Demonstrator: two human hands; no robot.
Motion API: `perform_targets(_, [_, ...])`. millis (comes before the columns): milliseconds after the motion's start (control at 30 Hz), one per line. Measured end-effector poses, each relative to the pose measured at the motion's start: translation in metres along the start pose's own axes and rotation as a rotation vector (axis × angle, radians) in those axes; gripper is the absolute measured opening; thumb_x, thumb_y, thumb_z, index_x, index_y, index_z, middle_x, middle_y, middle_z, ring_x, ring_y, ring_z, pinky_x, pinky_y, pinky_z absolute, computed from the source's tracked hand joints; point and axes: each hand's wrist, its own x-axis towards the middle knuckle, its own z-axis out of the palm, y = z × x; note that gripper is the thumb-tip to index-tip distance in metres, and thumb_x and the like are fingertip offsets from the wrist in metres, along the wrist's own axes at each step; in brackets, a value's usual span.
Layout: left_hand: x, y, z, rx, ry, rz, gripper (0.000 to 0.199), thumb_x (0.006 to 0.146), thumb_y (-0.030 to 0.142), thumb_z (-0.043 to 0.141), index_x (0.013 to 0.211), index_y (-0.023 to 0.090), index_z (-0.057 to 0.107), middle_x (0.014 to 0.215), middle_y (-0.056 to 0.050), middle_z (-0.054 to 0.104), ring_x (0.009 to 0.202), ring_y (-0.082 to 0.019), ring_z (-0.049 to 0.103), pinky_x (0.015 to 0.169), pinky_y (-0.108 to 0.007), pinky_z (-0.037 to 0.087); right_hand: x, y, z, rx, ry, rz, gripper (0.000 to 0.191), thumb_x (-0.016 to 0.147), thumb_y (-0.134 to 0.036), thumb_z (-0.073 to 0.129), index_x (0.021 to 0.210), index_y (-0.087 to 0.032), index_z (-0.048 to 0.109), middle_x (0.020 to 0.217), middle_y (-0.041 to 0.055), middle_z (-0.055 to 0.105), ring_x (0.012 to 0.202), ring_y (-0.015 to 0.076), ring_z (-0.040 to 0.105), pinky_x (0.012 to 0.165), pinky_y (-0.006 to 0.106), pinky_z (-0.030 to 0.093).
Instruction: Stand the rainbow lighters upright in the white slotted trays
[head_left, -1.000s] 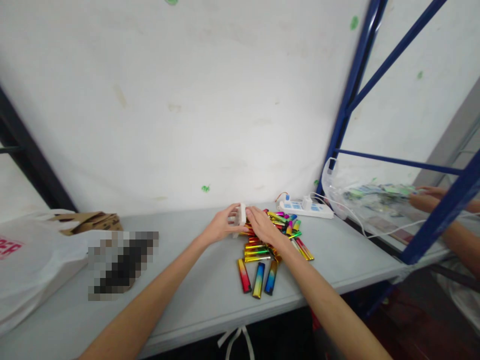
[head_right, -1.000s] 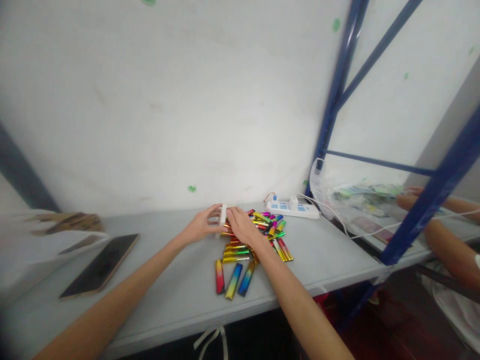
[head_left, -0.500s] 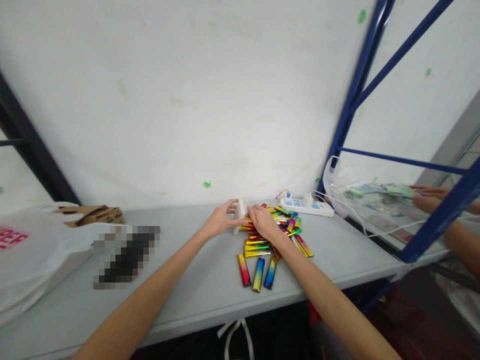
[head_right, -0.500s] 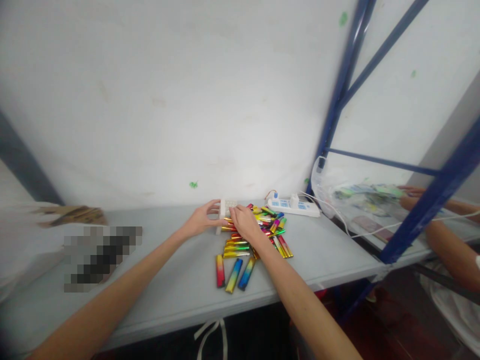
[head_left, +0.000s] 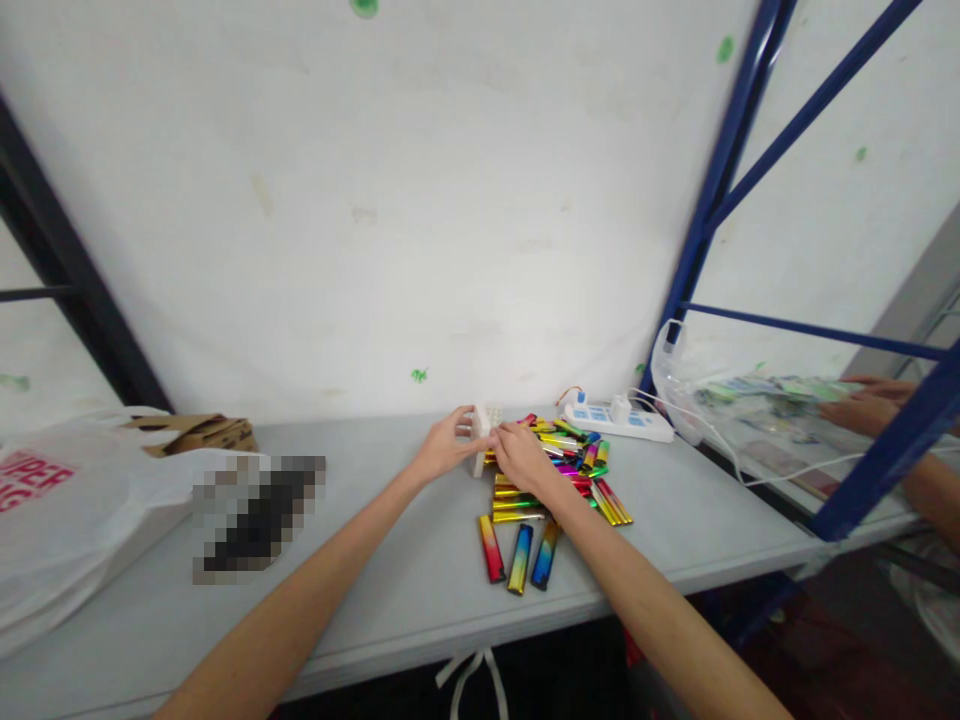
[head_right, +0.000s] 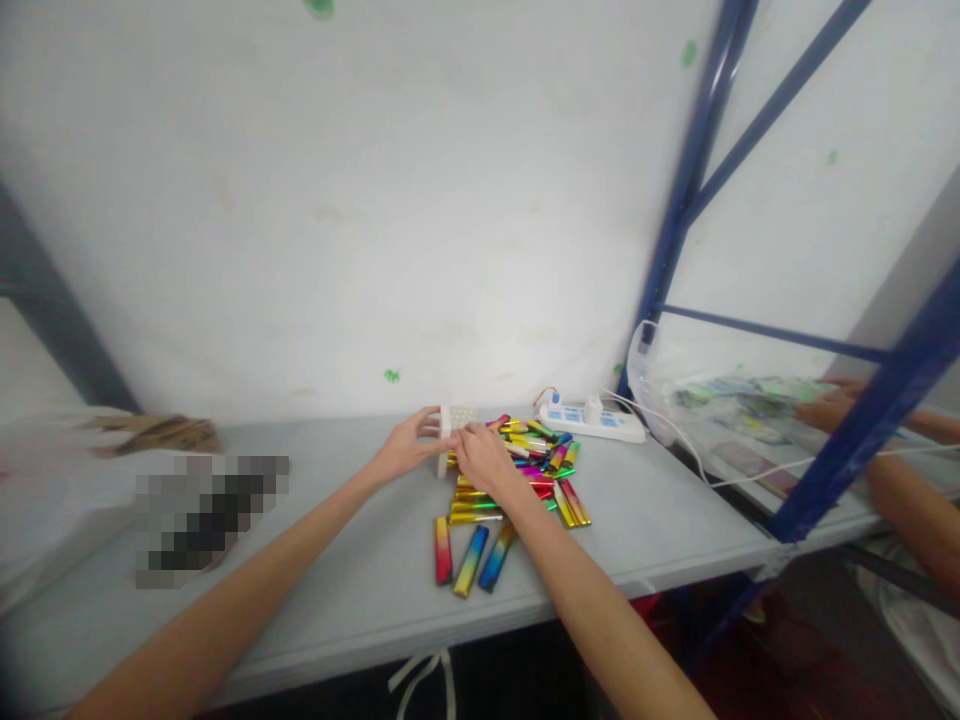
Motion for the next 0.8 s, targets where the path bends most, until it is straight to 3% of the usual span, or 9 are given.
perform_targets(200, [0.001, -0.002, 0.003, -0.023, -0.003, -0.025, 0.090, 0.066, 0.061, 0.086, 0.136, 0.015, 0.054, 0.122, -0.018, 0.071, 0.104, -0.032, 0.073, 0.087, -0.047, 0.062, 0.003, -0.003, 0.007, -0.073, -0.063, 0.022, 0.038, 0.109, -0.027, 0.034, 0.107, -0.014, 0.069, 0.104, 0.0137, 0.073, 0.101, 0.0250, 0.065, 0.094, 0.035, 0.041])
perform_targets(533, [-0.001, -0.007, -0.015, -0.020, 0.026, -0.061, 0.084, 0.062, 0.055, 0.091, 0.132, 0.022, 0.059, 0.119, -0.012, 0.074, 0.101, -0.030, 0.074, 0.087, -0.047, 0.063, -0.002, 0.012, 0.005, -0.100, -0.048, 0.018, 0.037, 0.110, -0.023, 0.032, 0.102, -0.014, 0.067, 0.098, 0.0130, 0.071, 0.096, 0.0240, 0.064, 0.087, 0.033, 0.042])
perform_targets(800, [-0.003, -0.001, -0.005, -0.090, -0.050, 0.022, 0.080, 0.069, 0.053, 0.088, 0.135, 0.020, 0.055, 0.129, -0.014, 0.070, 0.111, -0.030, 0.072, 0.095, -0.048, 0.060, 0.003, -0.003, 0.012, -0.073, -0.076, -0.013, 0.036, 0.110, -0.026, 0.032, 0.108, -0.014, 0.066, 0.108, 0.0137, 0.067, 0.101, 0.0244, 0.062, 0.093, 0.034, 0.043])
